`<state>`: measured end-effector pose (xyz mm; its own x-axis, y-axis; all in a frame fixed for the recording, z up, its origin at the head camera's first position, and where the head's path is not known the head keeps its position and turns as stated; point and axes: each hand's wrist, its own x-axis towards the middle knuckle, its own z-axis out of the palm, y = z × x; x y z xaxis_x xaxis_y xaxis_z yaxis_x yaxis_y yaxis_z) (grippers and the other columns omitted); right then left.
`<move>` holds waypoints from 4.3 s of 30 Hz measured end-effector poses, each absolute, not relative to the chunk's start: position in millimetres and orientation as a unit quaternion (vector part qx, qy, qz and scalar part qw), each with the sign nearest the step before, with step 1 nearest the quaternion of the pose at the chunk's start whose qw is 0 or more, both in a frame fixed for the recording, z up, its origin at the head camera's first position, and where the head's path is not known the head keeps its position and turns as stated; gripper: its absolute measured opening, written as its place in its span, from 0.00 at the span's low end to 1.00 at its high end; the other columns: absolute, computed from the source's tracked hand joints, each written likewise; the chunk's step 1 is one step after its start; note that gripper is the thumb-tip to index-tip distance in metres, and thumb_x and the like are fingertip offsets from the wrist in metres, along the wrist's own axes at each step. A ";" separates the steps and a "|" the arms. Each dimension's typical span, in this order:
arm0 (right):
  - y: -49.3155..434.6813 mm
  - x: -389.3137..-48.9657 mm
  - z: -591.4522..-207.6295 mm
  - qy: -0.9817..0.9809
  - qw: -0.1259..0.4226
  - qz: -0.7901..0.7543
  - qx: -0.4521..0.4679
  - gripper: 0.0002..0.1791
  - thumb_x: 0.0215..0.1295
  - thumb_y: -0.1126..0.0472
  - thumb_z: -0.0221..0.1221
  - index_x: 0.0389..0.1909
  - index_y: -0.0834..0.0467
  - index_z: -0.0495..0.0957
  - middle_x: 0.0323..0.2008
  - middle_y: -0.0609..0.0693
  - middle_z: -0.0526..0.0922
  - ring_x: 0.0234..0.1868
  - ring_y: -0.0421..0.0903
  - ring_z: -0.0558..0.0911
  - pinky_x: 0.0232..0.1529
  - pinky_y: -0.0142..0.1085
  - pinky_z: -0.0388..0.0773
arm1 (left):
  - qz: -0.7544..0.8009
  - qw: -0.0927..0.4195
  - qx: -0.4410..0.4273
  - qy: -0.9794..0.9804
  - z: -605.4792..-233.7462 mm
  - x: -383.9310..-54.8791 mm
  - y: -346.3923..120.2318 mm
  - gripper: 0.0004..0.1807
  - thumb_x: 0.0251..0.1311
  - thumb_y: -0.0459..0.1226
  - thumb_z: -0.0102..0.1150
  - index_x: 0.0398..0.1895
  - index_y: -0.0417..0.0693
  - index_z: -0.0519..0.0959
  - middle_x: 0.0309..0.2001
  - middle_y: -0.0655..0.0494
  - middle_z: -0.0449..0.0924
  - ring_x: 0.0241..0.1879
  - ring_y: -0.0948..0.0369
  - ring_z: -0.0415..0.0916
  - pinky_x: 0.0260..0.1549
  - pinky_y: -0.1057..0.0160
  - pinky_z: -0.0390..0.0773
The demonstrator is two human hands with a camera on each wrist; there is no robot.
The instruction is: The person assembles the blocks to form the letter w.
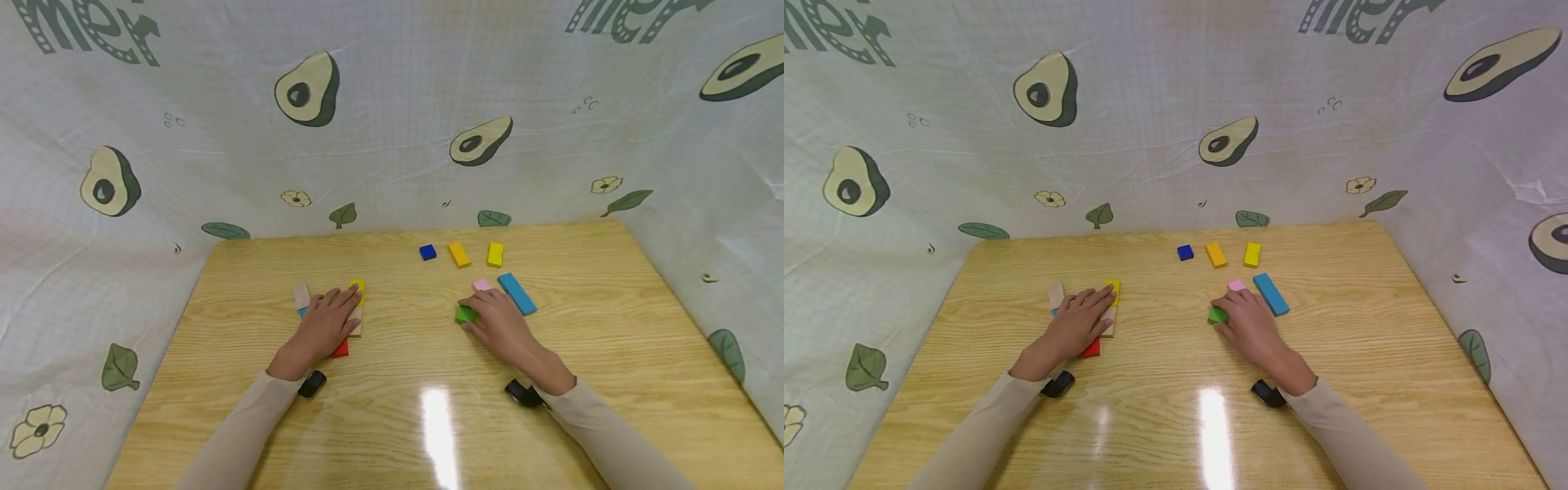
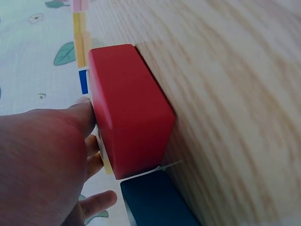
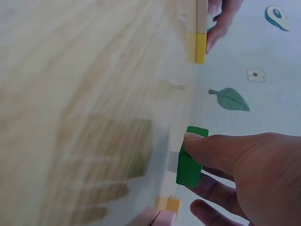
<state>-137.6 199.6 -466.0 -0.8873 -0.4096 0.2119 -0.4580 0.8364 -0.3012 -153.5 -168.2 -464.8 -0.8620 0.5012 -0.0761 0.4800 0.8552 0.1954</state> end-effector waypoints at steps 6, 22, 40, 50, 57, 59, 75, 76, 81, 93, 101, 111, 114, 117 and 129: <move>187.2 -148.3 -461.8 -0.951 0.069 0.183 0.240 0.23 0.62 0.61 0.77 0.57 0.62 0.86 0.50 0.57 0.88 0.55 0.59 0.82 0.57 0.56 0.78 | 0.085 0.066 0.253 0.962 -465.5 -153.2 -168.3 0.32 0.83 0.46 0.50 0.82 0.40 0.63 0.83 0.44 0.57 0.79 0.38 0.57 0.74 0.34 0.57; 137.2 -187.2 -448.0 -0.941 0.033 0.207 0.266 0.20 0.65 0.61 0.74 0.57 0.62 0.86 0.53 0.58 0.87 0.55 0.58 0.80 0.60 0.54 0.76 | 0.089 0.057 0.251 0.962 -464.6 -152.9 -167.8 0.32 0.82 0.45 0.52 0.82 0.41 0.64 0.82 0.45 0.59 0.78 0.40 0.59 0.72 0.35 0.60; 84.1 -229.3 -453.0 -0.942 0.013 0.176 0.285 0.19 0.68 0.60 0.73 0.57 0.60 0.87 0.54 0.57 0.88 0.55 0.57 0.82 0.61 0.51 0.78 | 0.085 0.065 0.245 0.964 -463.1 -153.5 -166.3 0.32 0.82 0.46 0.52 0.81 0.42 0.65 0.82 0.45 0.59 0.78 0.40 0.59 0.72 0.36 0.60; 68.3 -241.4 -456.5 -0.938 0.018 0.174 0.301 0.19 0.68 0.60 0.73 0.57 0.60 0.87 0.54 0.56 0.88 0.55 0.56 0.83 0.61 0.49 0.78 | 0.076 0.055 0.249 0.964 -464.2 -153.8 -167.0 0.32 0.82 0.46 0.52 0.81 0.42 0.65 0.82 0.46 0.60 0.77 0.41 0.61 0.71 0.37 0.62; 57.1 -247.2 -459.0 -0.937 0.017 0.171 0.305 0.18 0.68 0.60 0.72 0.57 0.60 0.87 0.54 0.56 0.88 0.54 0.56 0.83 0.58 0.49 0.80 | 0.079 0.055 0.249 0.964 -464.2 -153.6 -167.2 0.32 0.82 0.47 0.52 0.81 0.42 0.65 0.82 0.46 0.60 0.77 0.41 0.60 0.71 0.37 0.62; 54.9 -248.8 -460.2 -0.936 0.014 0.175 0.306 0.18 0.68 0.61 0.72 0.57 0.60 0.87 0.54 0.56 0.88 0.53 0.56 0.83 0.57 0.50 0.80 | 0.080 0.058 0.247 0.964 -463.7 -153.3 -166.8 0.32 0.82 0.47 0.52 0.81 0.42 0.65 0.82 0.46 0.59 0.77 0.41 0.60 0.72 0.36 0.61; 43.9 -257.9 -463.1 -0.939 -0.007 0.167 0.302 0.18 0.70 0.61 0.71 0.59 0.58 0.87 0.56 0.56 0.87 0.56 0.56 0.82 0.61 0.50 0.79 | 0.080 0.062 0.250 0.963 -461.9 -153.7 -166.7 0.32 0.82 0.47 0.51 0.82 0.41 0.64 0.83 0.46 0.58 0.77 0.40 0.60 0.72 0.36 0.61; 43.3 -258.4 -463.4 -0.938 -0.008 0.167 0.302 0.18 0.70 0.61 0.71 0.59 0.59 0.87 0.56 0.56 0.87 0.56 0.56 0.82 0.61 0.50 0.79 | 0.080 0.062 0.250 0.963 -461.5 -153.7 -166.6 0.32 0.82 0.47 0.51 0.82 0.41 0.64 0.83 0.46 0.58 0.77 0.40 0.60 0.72 0.36 0.61; 40.6 -259.5 -464.2 -0.936 -0.011 0.171 0.308 0.18 0.70 0.62 0.70 0.59 0.59 0.87 0.56 0.56 0.87 0.56 0.56 0.82 0.60 0.50 0.79 | 0.084 0.064 0.249 0.963 -459.9 -153.2 -166.5 0.32 0.82 0.47 0.51 0.82 0.41 0.64 0.83 0.46 0.58 0.77 0.40 0.60 0.72 0.36 0.61; 37.5 -258.7 -464.1 -0.937 -0.021 0.172 0.303 0.17 0.71 0.63 0.69 0.59 0.59 0.87 0.56 0.56 0.86 0.56 0.56 0.82 0.61 0.51 0.78 | 0.082 0.068 0.249 0.963 -459.0 -153.1 -167.0 0.32 0.83 0.47 0.50 0.82 0.42 0.64 0.83 0.46 0.58 0.78 0.39 0.59 0.73 0.35 0.60; 36.5 -258.8 -463.6 -0.937 -0.023 0.173 0.302 0.18 0.71 0.62 0.69 0.60 0.59 0.86 0.57 0.57 0.86 0.56 0.57 0.81 0.60 0.51 0.79 | 0.085 0.071 0.248 0.962 -458.4 -152.7 -166.4 0.32 0.83 0.47 0.51 0.81 0.42 0.64 0.83 0.46 0.58 0.78 0.39 0.59 0.73 0.36 0.59; 33.6 -259.2 -465.7 -0.938 -0.021 0.182 0.295 0.19 0.70 0.62 0.70 0.60 0.59 0.86 0.57 0.56 0.86 0.57 0.56 0.82 0.62 0.52 0.78 | 0.083 0.069 0.246 0.963 -459.4 -152.5 -166.5 0.32 0.83 0.47 0.51 0.81 0.42 0.65 0.83 0.46 0.58 0.78 0.40 0.59 0.73 0.36 0.60; 34.3 -258.8 -465.5 -0.938 -0.018 0.180 0.295 0.20 0.70 0.62 0.70 0.61 0.60 0.85 0.58 0.56 0.85 0.57 0.56 0.82 0.62 0.52 0.78 | 0.084 0.068 0.246 0.963 -459.5 -152.3 -166.2 0.32 0.82 0.47 0.51 0.82 0.42 0.64 0.83 0.46 0.58 0.78 0.40 0.59 0.72 0.36 0.60; 37.4 -257.1 -463.8 -0.940 -0.010 0.168 0.297 0.21 0.70 0.61 0.70 0.62 0.60 0.84 0.59 0.57 0.85 0.59 0.57 0.82 0.62 0.51 0.79 | 0.087 0.067 0.246 0.963 -460.5 -151.8 -166.1 0.32 0.82 0.47 0.52 0.82 0.42 0.64 0.83 0.46 0.58 0.78 0.40 0.59 0.72 0.37 0.60; 85.5 -238.3 -448.5 -0.944 -0.012 0.174 0.281 0.23 0.70 0.62 0.69 0.64 0.62 0.82 0.63 0.59 0.82 0.64 0.60 0.78 0.67 0.55 0.74 | 0.090 0.073 0.246 0.962 -459.9 -151.5 -166.9 0.32 0.82 0.45 0.51 0.82 0.41 0.63 0.83 0.45 0.57 0.78 0.39 0.59 0.72 0.36 0.60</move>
<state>-238.3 85.5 -448.5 -0.8416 -0.5348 0.0749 -0.5263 0.7811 -0.3361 -151.5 -166.9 -459.9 -0.8679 0.4873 -0.0960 0.4609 0.8622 0.2101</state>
